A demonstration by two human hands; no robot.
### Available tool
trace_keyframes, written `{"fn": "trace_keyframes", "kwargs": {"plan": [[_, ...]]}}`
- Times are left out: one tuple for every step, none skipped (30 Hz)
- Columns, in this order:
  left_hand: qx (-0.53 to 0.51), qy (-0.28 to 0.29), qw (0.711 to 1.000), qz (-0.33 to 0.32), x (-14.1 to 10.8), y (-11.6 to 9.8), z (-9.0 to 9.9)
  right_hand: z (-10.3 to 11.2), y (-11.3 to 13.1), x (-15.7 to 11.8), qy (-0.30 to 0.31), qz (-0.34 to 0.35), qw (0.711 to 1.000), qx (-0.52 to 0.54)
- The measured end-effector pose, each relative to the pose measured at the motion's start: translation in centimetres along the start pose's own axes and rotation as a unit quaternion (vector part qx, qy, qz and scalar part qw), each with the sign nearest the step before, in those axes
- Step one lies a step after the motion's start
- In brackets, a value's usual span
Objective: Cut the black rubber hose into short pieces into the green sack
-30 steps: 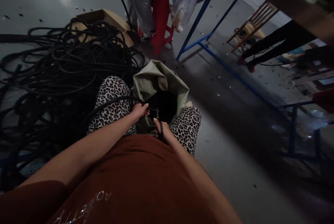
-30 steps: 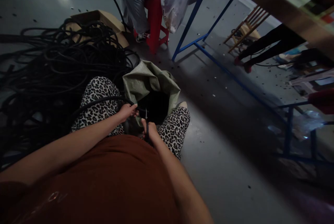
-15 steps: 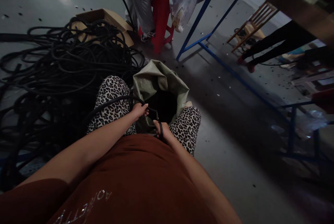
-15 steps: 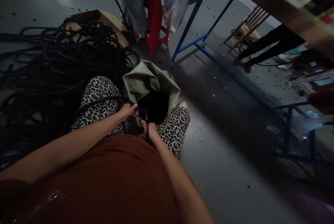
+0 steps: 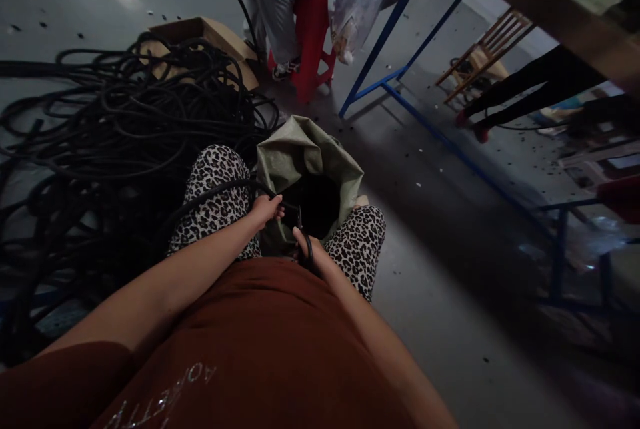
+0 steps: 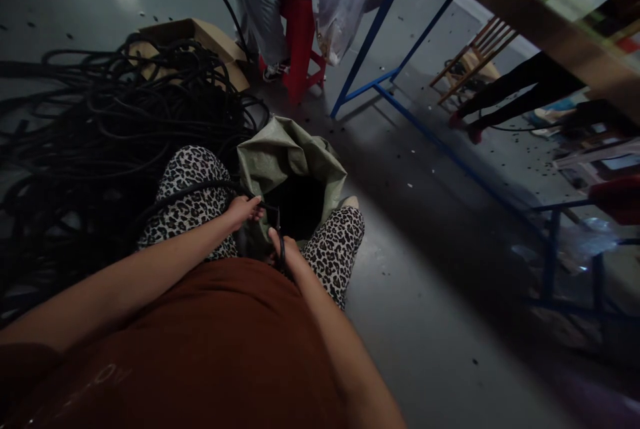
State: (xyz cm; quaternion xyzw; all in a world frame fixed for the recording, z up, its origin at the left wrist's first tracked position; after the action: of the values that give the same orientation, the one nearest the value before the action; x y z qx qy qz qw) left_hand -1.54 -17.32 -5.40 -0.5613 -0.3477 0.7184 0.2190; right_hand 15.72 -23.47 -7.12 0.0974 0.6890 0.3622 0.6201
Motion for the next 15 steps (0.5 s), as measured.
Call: {"fn": "trace_keyframes", "kwargs": {"plan": [[0.000,0.000,1.000,0.000,0.04,0.03,-0.01,-0.01,-0.11,0.10,0.000,-0.002,1.000,-0.006],[0.000,0.001,1.000,0.000,0.09,0.07,-0.03,-0.03,-0.22,0.19,0.001,-0.006,1.000,-0.011],[-0.001,0.002,1.000,0.000,0.14,0.12,-0.06,-0.07,-0.28,0.26,0.002,-0.007,1.000,-0.014],[-0.002,0.004,1.000,0.000,0.19,0.16,-0.09,-0.10,-0.29,0.31,0.003,-0.006,1.000,-0.015],[-0.003,0.006,1.000,-0.001,0.22,0.18,-0.13,-0.14,-0.25,0.32,0.005,-0.003,1.000,-0.018],[-0.003,0.008,1.000,-0.002,0.24,0.19,-0.16,-0.17,-0.17,0.30,0.006,0.000,1.000,-0.020],[-0.003,0.010,1.000,-0.002,0.24,0.20,-0.19,-0.19,-0.05,0.26,0.007,0.004,1.000,-0.022],[-0.002,0.012,1.000,-0.002,0.21,0.21,-0.24,-0.20,0.07,0.21,0.007,0.008,1.000,-0.026],[0.000,0.015,1.000,0.000,0.17,0.25,-0.30,-0.19,0.19,0.17,0.007,0.011,0.999,-0.030],[0.002,0.018,1.000,0.003,0.10,0.28,-0.36,-0.19,0.30,0.13,0.007,0.014,0.999,-0.033],[0.004,0.022,1.000,0.006,0.01,0.33,-0.43,-0.19,0.38,0.12,0.007,0.015,0.999,-0.034],[0.007,0.025,1.000,0.008,-0.08,0.37,-0.51,-0.19,0.43,0.12,0.008,0.015,0.999,-0.034],[0.009,0.030,0.999,0.009,-0.19,0.41,-0.60,-0.20,0.42,0.15,0.008,0.012,0.999,-0.033],[0.010,0.035,0.999,0.011,-0.31,0.45,-0.68,-0.22,0.38,0.19,0.008,0.009,0.999,-0.031],[0.011,0.038,0.999,0.012,-0.42,0.48,-0.75,-0.24,0.31,0.26,0.009,0.006,1.000,-0.027]]}}
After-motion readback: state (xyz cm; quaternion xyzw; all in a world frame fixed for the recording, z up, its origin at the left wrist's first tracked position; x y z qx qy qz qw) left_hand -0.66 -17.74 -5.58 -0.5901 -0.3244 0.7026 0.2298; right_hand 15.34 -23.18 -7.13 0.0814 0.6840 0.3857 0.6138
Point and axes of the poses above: each hand's wrist, its own x-axis towards the middle knuckle, its own z-axis out of the back of the hand, y = z × x, the point moved 6 cm from there along x, towards the middle knuckle, and after that the axes turned 5 degrees about x, right-handed, at the moved point
